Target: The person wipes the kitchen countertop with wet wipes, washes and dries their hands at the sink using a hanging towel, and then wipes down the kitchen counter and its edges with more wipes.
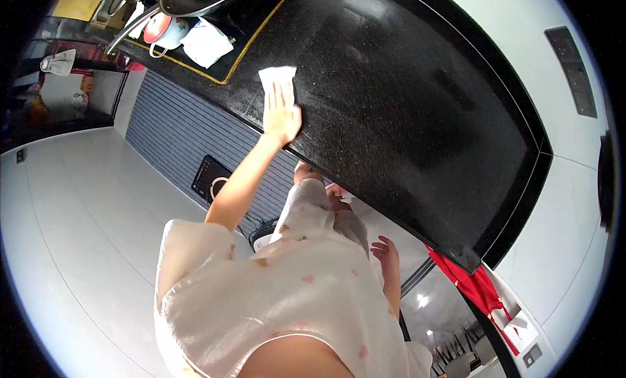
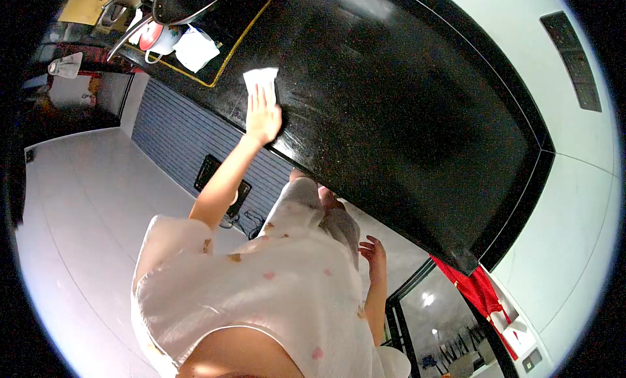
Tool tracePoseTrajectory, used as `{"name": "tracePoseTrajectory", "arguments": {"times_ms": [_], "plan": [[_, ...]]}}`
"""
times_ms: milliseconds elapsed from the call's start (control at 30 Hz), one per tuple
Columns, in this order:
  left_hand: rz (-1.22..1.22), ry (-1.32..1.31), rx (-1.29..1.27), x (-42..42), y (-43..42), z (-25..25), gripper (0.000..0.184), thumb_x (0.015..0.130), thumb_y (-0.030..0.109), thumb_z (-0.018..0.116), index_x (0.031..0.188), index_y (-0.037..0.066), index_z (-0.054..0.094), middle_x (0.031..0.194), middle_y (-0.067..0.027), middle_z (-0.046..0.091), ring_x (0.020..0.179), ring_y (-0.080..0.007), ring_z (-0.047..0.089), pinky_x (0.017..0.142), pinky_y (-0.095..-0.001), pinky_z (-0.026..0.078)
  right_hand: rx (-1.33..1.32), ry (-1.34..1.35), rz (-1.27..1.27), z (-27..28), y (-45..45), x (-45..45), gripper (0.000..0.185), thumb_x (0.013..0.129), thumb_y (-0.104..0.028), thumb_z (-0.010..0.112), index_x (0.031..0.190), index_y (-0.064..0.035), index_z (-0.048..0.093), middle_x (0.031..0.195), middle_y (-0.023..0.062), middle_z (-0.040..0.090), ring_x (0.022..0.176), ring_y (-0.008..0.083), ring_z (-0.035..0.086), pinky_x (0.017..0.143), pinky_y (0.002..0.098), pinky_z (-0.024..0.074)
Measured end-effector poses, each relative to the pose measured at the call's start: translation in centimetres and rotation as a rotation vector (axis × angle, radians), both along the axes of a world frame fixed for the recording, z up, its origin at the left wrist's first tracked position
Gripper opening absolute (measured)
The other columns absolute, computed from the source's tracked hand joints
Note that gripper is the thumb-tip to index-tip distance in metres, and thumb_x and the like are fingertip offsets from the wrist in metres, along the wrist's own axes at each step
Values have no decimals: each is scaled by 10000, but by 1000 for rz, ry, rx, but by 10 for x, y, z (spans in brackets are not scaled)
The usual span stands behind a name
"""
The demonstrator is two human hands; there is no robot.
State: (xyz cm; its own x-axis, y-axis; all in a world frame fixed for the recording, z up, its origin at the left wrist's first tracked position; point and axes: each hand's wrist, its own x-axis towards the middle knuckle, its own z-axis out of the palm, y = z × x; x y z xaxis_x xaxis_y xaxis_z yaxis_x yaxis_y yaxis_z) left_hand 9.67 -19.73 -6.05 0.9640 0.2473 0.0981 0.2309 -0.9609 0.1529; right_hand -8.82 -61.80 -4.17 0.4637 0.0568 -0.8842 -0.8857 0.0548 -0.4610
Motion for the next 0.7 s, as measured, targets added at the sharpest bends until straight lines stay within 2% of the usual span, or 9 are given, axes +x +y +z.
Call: {"name": "tracePoseTrajectory", "arguments": {"times_ms": [100, 200, 267, 367, 433, 467, 567, 633, 700], "plan": [[-25, 80, 40, 54, -8, -1, 611, 772, 263, 310, 1318, 35, 159, 1330, -254, 180, 1256, -360, 148, 1029, -433, 98, -30, 8, -20, 7, 5, 7, 450, 849, -385, 379, 1118, -36, 469, 887, 111, 588, 777, 187, 573, 720, 282, 424], [-318, 23, -78, 84, -77, 11, 554, 752, 235, 348, 1270, 46, 296, 1295, -249, 268, 1237, -349, 208, 1021, -432, 130, -55, 22, -55, 15, 10, 6, 472, 845, -401, 385, 1124, -30, 470, 890, 108, 589, 774, 182, 573, 727, 285, 419], [-608, 106, -285, 72, -131, 23, 506, 733, 172, 354, 1213, 12, 374, 1242, -226, 358, 1197, -325, 296, 1011, -423, 177, -54, 24, -71, 19, 13, 6, 480, 841, -406, 393, 1126, -27, 468, 896, 109, 588, 773, 182, 573, 732, 285, 419], [-799, -110, -446, 0, -153, 26, 537, 678, 163, 459, 1174, -34, 398, 1273, -189, 340, 1216, -314, 280, 1022, -407, 184, -38, 44, -83, 21, 23, 6, 490, 834, -412, 402, 1130, -26, 464, 907, 111, 586, 773, 182, 573, 735, 283, 418], [-719, 13, -515, -20, -122, 24, 503, 658, 80, 473, 1159, 48, 453, 1240, -176, 385, 1176, -301, 341, 1005, -397, 224, -41, 91, -75, 18, 30, 9, 493, 833, -413, 403, 1133, -26, 462, 909, 109, 585, 774, 183, 572, 735, 280, 417], [-511, 116, -465, -19, -98, 29, 464, 670, 36, 444, 1130, 77, 486, 1205, -188, 416, 1152, -303, 371, 992, -401, 243, -22, 94, -77, 13, 31, 10, 418, 852, -351, 362, 1119, -47, 465, 909, 115, 582, 768, 185, 574, 714, 265, 426], [-339, 21, -5, 46, -7, 13, 508, 781, 180, 305, 1247, -23, 302, 1261, -254, 314, 1196, -368, 278, 1010, -438, 175, -20, 72, -63, 11, 41, 20, 416, 851, -350, 363, 1116, -47, 468, 903, 113, 585, 767, 185, 574, 716, 266, 426], [-291, -54, -105, 114, 12, 9, 556, 800, 235, 293, 1278, -39, 218, 1343, -241, 156, 1271, -339, 103, 1036, -408, 84, -58, 91, -50, 14, 47, 28, 417, 852, -352, 364, 1115, -45, 468, 902, 116, 586, 773, 186, 574, 720, 267, 426], [-298, -41, -30, 172, -14, 13, 518, 784, 224, 315, 1240, -20, 301, 1293, -231, 272, 1227, -329, 224, 1016, -399, 157, -88, 85, -52, 19, 55, 35, 421, 852, -355, 366, 1115, -44, 469, 901, 119, 587, 779, 188, 574, 724, 269, 426]]}}
